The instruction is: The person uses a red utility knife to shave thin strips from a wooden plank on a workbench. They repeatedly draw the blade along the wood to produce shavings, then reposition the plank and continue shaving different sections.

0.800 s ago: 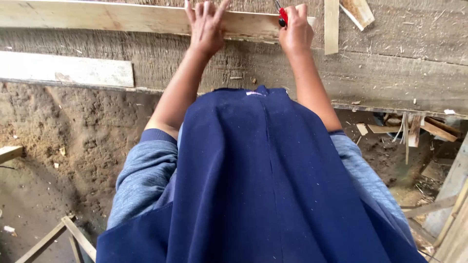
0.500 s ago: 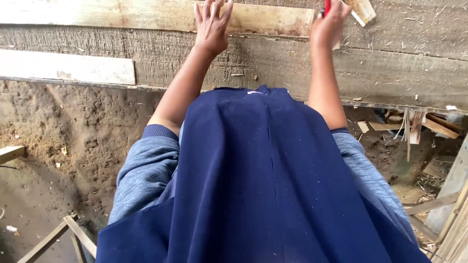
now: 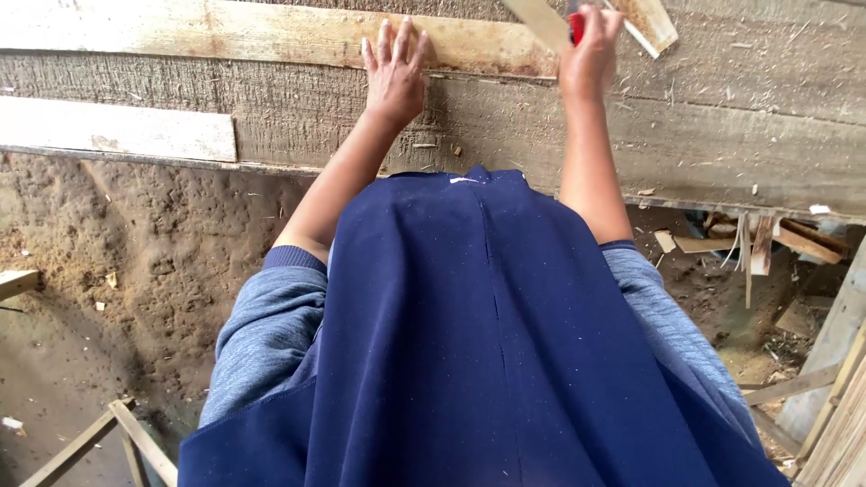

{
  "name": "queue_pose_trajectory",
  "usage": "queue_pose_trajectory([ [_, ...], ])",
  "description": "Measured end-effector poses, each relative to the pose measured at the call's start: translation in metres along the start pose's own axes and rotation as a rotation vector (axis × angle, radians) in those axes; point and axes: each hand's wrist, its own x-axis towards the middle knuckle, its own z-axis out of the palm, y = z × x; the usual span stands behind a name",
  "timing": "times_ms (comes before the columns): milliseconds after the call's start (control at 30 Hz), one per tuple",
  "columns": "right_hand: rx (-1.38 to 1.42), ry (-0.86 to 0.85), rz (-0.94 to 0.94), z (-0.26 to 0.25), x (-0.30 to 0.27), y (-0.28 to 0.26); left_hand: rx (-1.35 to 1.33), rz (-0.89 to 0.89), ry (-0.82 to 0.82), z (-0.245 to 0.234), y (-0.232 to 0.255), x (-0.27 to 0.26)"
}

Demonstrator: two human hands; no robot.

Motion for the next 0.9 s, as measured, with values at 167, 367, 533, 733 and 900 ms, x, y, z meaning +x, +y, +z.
queue_pose_trajectory([
  [167, -0.243, -0.062, 0.249, -0.004, 0.015, 0.042, -0.051, 0.087, 0.059, -0.001, 0.033, -0.004],
  [367, -0.325, -0.229, 0.340, -0.012, 0.010, 0.049, -0.045, 0.330, 0.243, 0.050, 0.063, 0.026],
  [533, -0.034, -0.007, -0.089, -0.033, -0.012, 0.034, -0.041, 0.399, 0.280, 0.062, 0.091, 0.039],
  [733, -0.021, -0.290, -0.028, -0.051, 0.000, 0.001, 0.008, 0.224, 0.574, 0.069, 0.106, 0.048],
  [900, -0.142, -0.463, -0.024, -0.048, -0.002, -0.007, 0.032, 0.210, 0.611, 0.071, 0.107, 0.041],
])
